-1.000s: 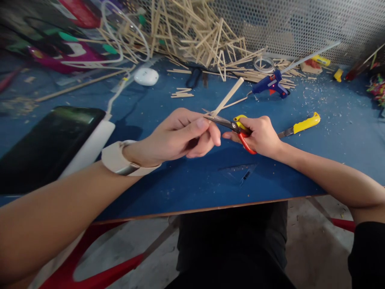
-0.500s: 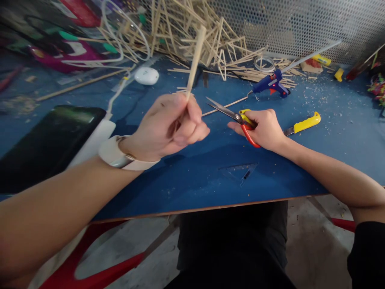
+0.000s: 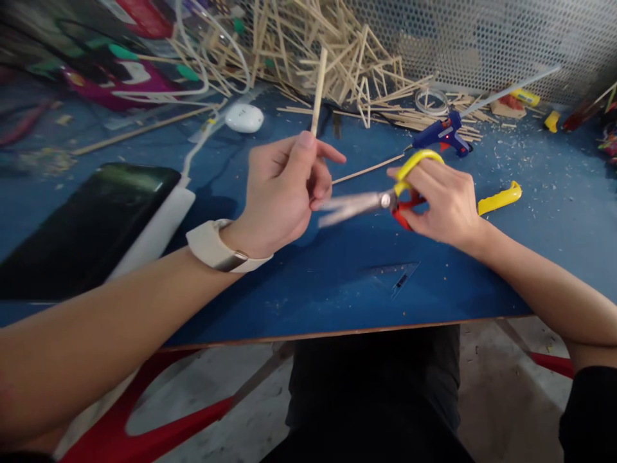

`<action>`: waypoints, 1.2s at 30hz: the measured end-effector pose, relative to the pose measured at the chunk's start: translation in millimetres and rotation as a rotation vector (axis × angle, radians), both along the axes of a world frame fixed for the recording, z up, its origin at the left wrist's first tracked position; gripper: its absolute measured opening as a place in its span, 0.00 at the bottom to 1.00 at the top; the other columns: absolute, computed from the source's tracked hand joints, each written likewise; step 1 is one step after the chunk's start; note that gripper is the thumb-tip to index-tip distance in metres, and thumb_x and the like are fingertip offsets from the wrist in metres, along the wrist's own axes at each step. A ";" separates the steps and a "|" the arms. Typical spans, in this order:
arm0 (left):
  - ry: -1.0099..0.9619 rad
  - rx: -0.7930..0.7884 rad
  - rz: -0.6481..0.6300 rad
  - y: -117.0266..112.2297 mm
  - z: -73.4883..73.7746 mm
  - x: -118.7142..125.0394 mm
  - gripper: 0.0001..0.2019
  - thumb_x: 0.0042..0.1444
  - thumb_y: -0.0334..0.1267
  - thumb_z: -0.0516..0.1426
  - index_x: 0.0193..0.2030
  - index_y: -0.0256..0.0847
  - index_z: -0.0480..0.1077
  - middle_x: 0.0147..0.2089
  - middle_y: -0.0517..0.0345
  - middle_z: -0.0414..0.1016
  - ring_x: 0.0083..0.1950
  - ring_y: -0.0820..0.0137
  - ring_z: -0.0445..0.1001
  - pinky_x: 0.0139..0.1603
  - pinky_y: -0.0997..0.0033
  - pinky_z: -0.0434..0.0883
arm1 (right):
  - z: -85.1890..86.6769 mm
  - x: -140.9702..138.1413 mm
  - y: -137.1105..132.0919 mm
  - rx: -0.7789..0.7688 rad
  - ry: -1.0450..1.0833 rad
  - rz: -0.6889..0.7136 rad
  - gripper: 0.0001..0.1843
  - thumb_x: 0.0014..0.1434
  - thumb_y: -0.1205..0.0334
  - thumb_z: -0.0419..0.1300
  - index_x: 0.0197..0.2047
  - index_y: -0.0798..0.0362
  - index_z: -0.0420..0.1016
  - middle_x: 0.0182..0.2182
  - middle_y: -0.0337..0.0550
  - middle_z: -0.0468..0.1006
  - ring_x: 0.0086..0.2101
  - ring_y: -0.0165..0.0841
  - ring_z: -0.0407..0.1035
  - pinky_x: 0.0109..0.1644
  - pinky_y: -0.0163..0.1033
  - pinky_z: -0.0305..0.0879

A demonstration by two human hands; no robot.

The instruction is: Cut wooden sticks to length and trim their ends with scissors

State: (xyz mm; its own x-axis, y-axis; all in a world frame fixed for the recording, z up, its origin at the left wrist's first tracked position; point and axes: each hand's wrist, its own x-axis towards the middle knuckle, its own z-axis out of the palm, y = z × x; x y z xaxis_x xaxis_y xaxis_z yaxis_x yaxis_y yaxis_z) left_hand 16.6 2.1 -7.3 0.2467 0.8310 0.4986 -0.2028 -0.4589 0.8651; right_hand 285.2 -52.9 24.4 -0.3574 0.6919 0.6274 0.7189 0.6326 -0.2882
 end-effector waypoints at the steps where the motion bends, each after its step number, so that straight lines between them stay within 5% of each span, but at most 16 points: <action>1: -0.012 -0.020 0.003 -1.6 1.7 1.2 0.23 0.80 0.64 0.68 0.42 0.47 0.86 0.20 0.68 0.66 0.17 0.77 0.57 0.14 0.69 0.53 | 0.7 -0.4 -6.6 0.029 -0.032 0.032 0.23 0.72 0.34 0.71 0.42 0.47 0.89 0.29 0.44 0.77 0.32 0.38 0.73 0.40 0.47 0.70; 5: 0.009 -0.052 0.018 -6.6 5.4 3.8 0.26 0.80 0.66 0.67 0.41 0.45 0.85 0.20 0.66 0.66 0.16 0.75 0.58 0.15 0.71 0.56 | -1.1 -0.7 -22.6 0.142 -0.049 0.172 0.17 0.71 0.40 0.75 0.48 0.44 0.93 0.28 0.42 0.78 0.31 0.37 0.74 0.37 0.45 0.71; 9: 0.032 -0.005 0.054 -9.4 7.3 4.1 0.27 0.80 0.67 0.67 0.41 0.44 0.85 0.20 0.66 0.67 0.16 0.75 0.60 0.15 0.73 0.56 | -8.7 -3.6 -10.5 0.221 0.051 0.221 0.13 0.72 0.47 0.75 0.50 0.46 0.90 0.29 0.39 0.78 0.30 0.34 0.72 0.37 0.43 0.70; 13: 0.048 0.048 0.073 -13.2 11.0 4.5 0.26 0.83 0.63 0.65 0.41 0.42 0.84 0.21 0.65 0.67 0.17 0.75 0.61 0.17 0.72 0.59 | -18.5 -5.1 12.0 -0.025 0.160 0.039 0.20 0.75 0.40 0.70 0.45 0.49 0.84 0.31 0.38 0.76 0.29 0.32 0.65 0.37 0.42 0.65; 16: 0.123 0.035 0.094 -17.5 13.2 5.1 0.26 0.84 0.62 0.62 0.41 0.42 0.83 0.22 0.64 0.66 0.19 0.73 0.63 0.19 0.71 0.62 | -22.6 -1.2 20.5 -0.253 0.229 0.016 0.26 0.74 0.33 0.68 0.50 0.50 0.84 0.31 0.37 0.75 0.29 0.32 0.64 0.38 0.43 0.64; 29: 0.303 0.203 0.143 -25.2 14.1 2.7 0.20 0.84 0.51 0.62 0.47 0.40 0.87 0.24 0.63 0.69 0.22 0.73 0.64 0.24 0.70 0.63 | -17.1 1.8 18.3 -0.814 0.327 0.269 0.31 0.67 0.33 0.75 0.52 0.54 0.87 0.32 0.35 0.72 0.30 0.29 0.61 0.34 0.40 0.57; 36: 0.319 0.218 0.153 -26.1 13.9 3.1 0.16 0.83 0.46 0.61 0.50 0.38 0.87 0.25 0.63 0.70 0.22 0.73 0.64 0.24 0.72 0.63 | -17.2 6.7 23.9 -0.877 0.283 0.393 0.34 0.75 0.30 0.67 0.59 0.55 0.83 0.34 0.37 0.74 0.31 0.30 0.65 0.35 0.40 0.61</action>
